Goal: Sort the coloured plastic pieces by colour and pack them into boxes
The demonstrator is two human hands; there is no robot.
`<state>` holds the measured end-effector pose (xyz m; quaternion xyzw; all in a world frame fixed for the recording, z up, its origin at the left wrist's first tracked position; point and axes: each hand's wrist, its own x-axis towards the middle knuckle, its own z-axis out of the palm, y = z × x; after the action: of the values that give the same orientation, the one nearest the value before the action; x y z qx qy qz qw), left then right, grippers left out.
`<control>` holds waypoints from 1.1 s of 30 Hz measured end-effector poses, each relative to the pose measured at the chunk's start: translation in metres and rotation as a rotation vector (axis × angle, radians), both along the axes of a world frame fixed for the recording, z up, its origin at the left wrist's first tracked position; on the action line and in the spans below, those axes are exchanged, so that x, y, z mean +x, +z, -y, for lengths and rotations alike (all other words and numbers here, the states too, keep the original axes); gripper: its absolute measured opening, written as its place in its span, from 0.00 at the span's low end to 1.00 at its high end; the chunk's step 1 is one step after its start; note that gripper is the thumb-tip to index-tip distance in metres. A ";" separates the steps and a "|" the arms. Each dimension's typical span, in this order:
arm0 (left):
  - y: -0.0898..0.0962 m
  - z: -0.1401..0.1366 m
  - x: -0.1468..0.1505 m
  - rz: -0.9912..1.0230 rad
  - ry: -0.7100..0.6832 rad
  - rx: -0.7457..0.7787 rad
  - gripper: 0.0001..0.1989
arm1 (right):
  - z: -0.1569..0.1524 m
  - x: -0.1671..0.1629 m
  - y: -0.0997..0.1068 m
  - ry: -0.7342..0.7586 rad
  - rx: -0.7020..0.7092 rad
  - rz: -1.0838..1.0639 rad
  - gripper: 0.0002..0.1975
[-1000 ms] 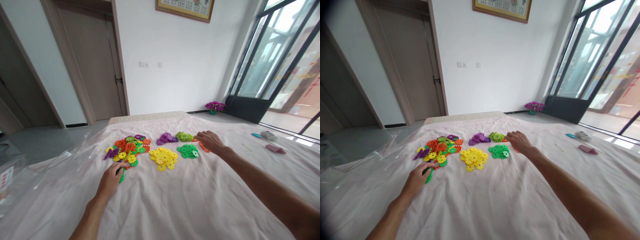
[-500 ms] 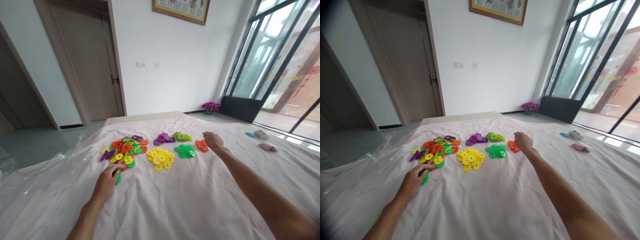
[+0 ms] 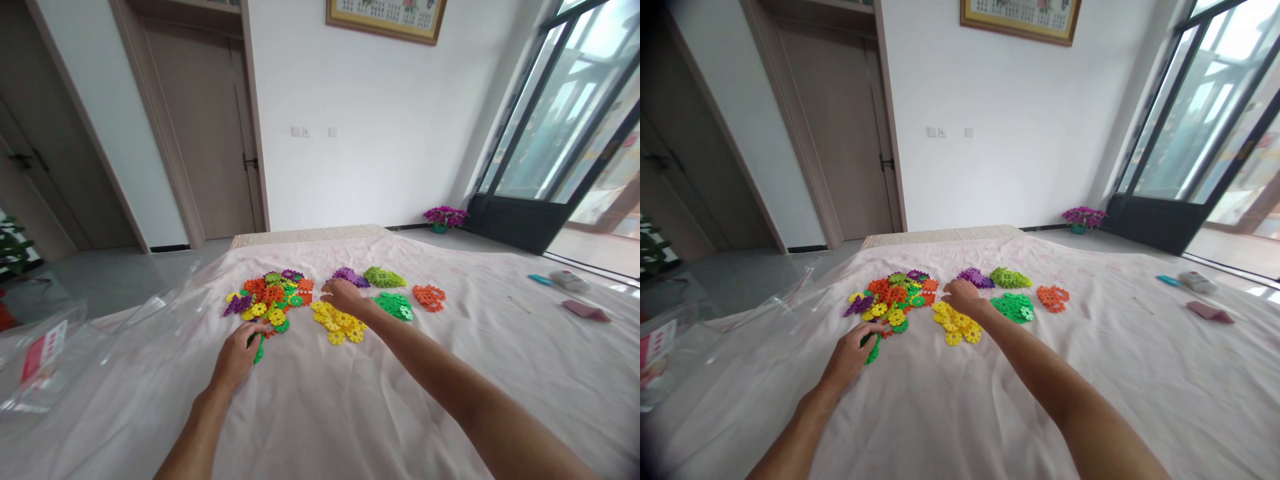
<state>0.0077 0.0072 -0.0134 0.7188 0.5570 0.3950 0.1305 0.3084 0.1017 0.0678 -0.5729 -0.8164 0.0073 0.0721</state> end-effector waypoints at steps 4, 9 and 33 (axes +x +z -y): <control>0.003 0.002 0.001 0.008 0.006 -0.007 0.13 | -0.013 -0.038 -0.002 -0.082 -0.053 0.052 0.20; 0.007 0.004 0.003 0.017 0.000 -0.017 0.13 | -0.027 -0.060 -0.012 -0.141 -0.119 0.054 0.25; 0.003 0.002 0.002 0.003 -0.011 -0.015 0.13 | -0.018 0.156 -0.013 -0.640 0.207 -0.483 0.18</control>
<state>0.0100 0.0054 -0.0106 0.7203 0.5557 0.3913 0.1388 0.4643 0.1195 0.0551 -0.7694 -0.5530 0.0364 0.3176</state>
